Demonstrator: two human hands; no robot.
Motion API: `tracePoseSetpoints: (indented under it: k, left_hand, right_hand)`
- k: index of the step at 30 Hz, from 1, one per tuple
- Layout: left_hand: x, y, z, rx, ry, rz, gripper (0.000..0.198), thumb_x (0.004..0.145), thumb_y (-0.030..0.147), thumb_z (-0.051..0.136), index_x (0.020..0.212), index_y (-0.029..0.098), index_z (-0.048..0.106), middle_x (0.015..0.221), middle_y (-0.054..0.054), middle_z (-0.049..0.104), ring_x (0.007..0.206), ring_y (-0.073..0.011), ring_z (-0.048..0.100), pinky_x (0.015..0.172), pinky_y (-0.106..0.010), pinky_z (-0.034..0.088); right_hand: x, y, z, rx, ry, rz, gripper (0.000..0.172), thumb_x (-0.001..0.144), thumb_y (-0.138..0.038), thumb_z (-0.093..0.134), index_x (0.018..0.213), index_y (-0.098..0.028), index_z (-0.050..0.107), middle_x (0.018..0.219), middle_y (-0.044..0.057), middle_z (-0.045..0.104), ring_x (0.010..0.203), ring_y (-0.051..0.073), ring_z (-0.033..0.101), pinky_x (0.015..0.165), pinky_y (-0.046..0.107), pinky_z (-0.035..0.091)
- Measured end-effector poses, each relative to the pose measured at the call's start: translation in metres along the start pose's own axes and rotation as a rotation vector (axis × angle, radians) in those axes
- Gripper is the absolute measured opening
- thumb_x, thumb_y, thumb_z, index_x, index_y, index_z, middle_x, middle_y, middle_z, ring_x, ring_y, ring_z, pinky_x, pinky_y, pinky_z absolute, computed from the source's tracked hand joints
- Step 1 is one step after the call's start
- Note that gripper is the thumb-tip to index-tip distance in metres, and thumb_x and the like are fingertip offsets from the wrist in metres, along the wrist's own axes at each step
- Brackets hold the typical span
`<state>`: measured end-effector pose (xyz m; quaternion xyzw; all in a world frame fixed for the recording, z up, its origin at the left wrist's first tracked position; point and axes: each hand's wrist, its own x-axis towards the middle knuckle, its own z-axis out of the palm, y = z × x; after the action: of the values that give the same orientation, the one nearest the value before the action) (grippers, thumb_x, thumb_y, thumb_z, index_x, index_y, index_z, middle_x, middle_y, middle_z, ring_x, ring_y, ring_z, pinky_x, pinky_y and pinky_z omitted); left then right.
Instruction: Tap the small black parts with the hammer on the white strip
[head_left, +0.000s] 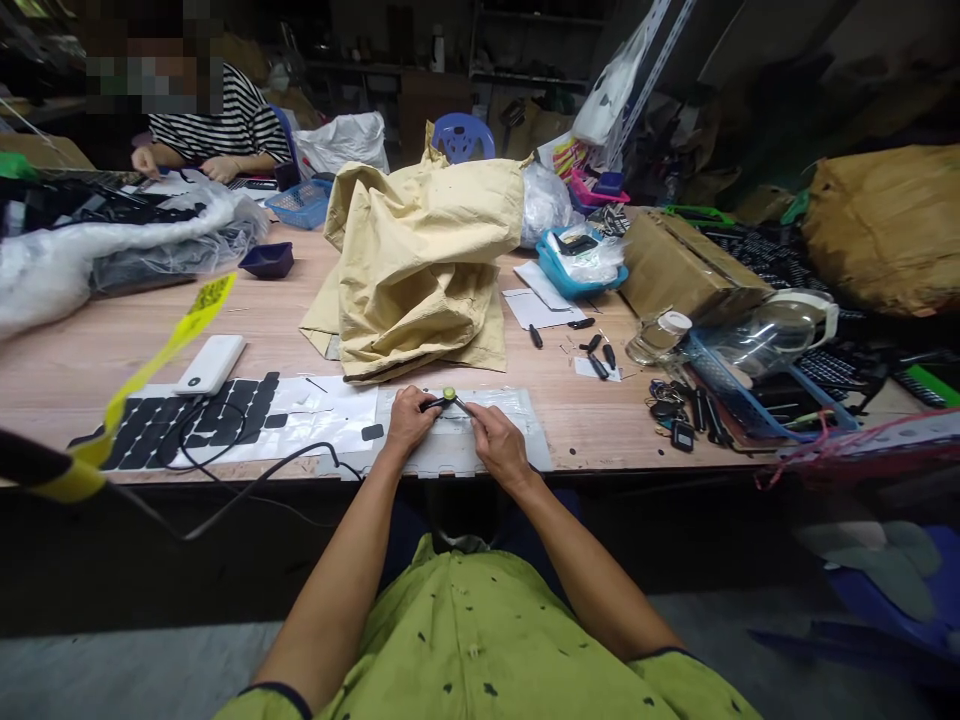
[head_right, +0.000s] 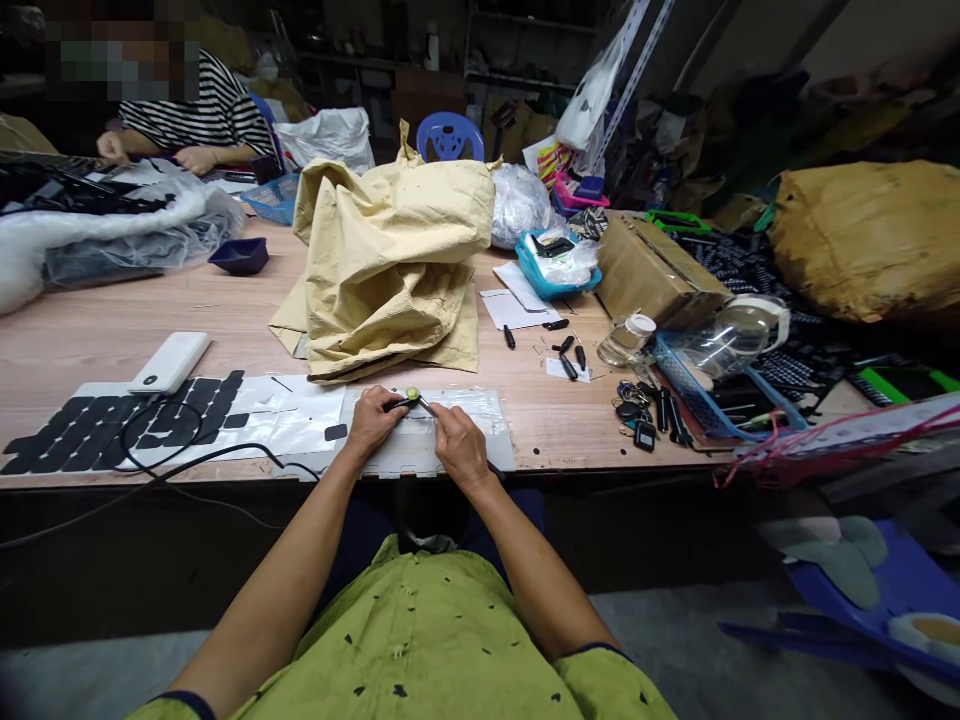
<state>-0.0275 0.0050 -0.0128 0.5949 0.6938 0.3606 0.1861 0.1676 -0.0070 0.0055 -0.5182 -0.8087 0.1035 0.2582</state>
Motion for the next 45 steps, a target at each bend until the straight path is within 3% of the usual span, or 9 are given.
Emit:
tracePoseSetpoints:
  k: [10, 19, 23, 27, 33, 35, 38, 41, 45]
  left_hand:
    - [-0.004, 0.006, 0.001, 0.040, 0.027, 0.002, 0.008, 0.072, 0.021, 0.073, 0.079, 0.026, 0.074, 0.083, -0.005, 0.065, 0.094, -0.0278, 0.059, 0.089, -0.043, 0.052]
    - [-0.008, 0.010, -0.014, 0.049, -0.073, 0.074, 0.009, 0.078, 0.026, 0.072, 0.086, 0.026, 0.075, 0.087, -0.004, 0.067, 0.094, -0.0260, 0.059, 0.089, -0.042, 0.050]
    - [-0.045, 0.019, -0.020, -0.018, -0.161, 0.231, 0.014, 0.080, 0.029, 0.073, 0.093, 0.027, 0.077, 0.104, -0.006, 0.068, 0.104, -0.0261, 0.061, 0.097, -0.044, 0.050]
    - [-0.099, 0.028, -0.008, 0.023, -0.237, 0.414, 0.016, 0.076, 0.030, 0.079, 0.092, 0.028, 0.079, 0.135, -0.008, 0.062, 0.126, -0.0330, 0.056, 0.107, -0.051, 0.047]
    - [-0.132, 0.037, 0.013, 0.274, -0.147, 0.526, 0.033, 0.069, 0.038, 0.088, 0.100, 0.032, 0.080, 0.147, -0.011, 0.058, 0.134, -0.0402, 0.053, 0.111, -0.060, 0.044]
    - [-0.128, 0.039, 0.015, 0.258, -0.094, 0.536, 0.039, 0.068, 0.046, 0.088, 0.103, 0.031, 0.079, 0.146, -0.012, 0.059, 0.131, -0.0396, 0.055, 0.108, -0.058, 0.047]
    - [-0.104, 0.041, 0.013, 0.149, -0.002, 0.452, 0.023, 0.083, 0.043, 0.075, 0.100, 0.028, 0.079, 0.129, -0.010, 0.069, 0.117, -0.0311, 0.063, 0.100, -0.047, 0.053]
    - [-0.056, 0.037, 0.005, 0.076, 0.077, 0.250, 0.019, 0.092, 0.033, 0.060, 0.095, 0.024, 0.077, 0.102, -0.008, 0.073, 0.099, -0.0249, 0.065, 0.092, -0.042, 0.054]
    - [0.023, 0.025, -0.011, 0.185, 0.129, -0.059, 0.020, 0.091, 0.026, 0.056, 0.094, 0.020, 0.074, 0.098, -0.010, 0.071, 0.098, -0.0286, 0.062, 0.091, -0.044, 0.052]
  right_hand:
    - [0.054, 0.044, -0.006, -0.206, 0.069, 0.175, 0.043, 0.095, -0.013, 0.043, 0.125, -0.026, 0.071, 0.096, 0.008, 0.066, 0.090, 0.022, 0.054, 0.077, 0.029, 0.042]
    - [0.059, 0.039, 0.004, -0.372, -0.008, 0.226, 0.038, 0.100, -0.019, 0.044, 0.128, -0.028, 0.068, 0.102, 0.010, 0.061, 0.095, 0.024, 0.048, 0.073, 0.031, 0.033]
    - [0.061, 0.037, 0.003, -0.365, -0.025, 0.226, 0.038, 0.100, -0.020, 0.043, 0.129, -0.027, 0.066, 0.104, 0.011, 0.061, 0.096, 0.025, 0.047, 0.074, 0.032, 0.033]
    - [0.062, 0.034, 0.001, -0.361, -0.044, 0.238, 0.038, 0.101, -0.021, 0.041, 0.130, -0.027, 0.066, 0.107, 0.011, 0.061, 0.099, 0.025, 0.047, 0.075, 0.033, 0.033]
    - [0.062, 0.034, 0.003, -0.373, -0.031, 0.221, 0.038, 0.101, -0.021, 0.041, 0.129, -0.026, 0.066, 0.106, 0.011, 0.061, 0.097, 0.025, 0.047, 0.075, 0.033, 0.032]
    - [0.061, 0.035, 0.006, -0.377, -0.019, 0.211, 0.037, 0.100, -0.021, 0.042, 0.128, -0.025, 0.066, 0.104, 0.011, 0.061, 0.096, 0.025, 0.047, 0.074, 0.033, 0.032]
    - [0.060, 0.037, 0.010, -0.382, 0.002, 0.203, 0.036, 0.100, -0.021, 0.043, 0.127, -0.024, 0.066, 0.103, 0.011, 0.060, 0.096, 0.025, 0.046, 0.074, 0.033, 0.031]
    - [0.060, 0.039, 0.013, -0.383, 0.018, 0.197, 0.036, 0.099, -0.021, 0.043, 0.127, -0.024, 0.066, 0.102, 0.011, 0.060, 0.095, 0.025, 0.046, 0.073, 0.033, 0.031]
    - [0.059, 0.040, 0.015, -0.380, 0.027, 0.189, 0.035, 0.098, -0.020, 0.044, 0.125, -0.024, 0.067, 0.100, 0.011, 0.060, 0.094, 0.025, 0.046, 0.073, 0.032, 0.030]
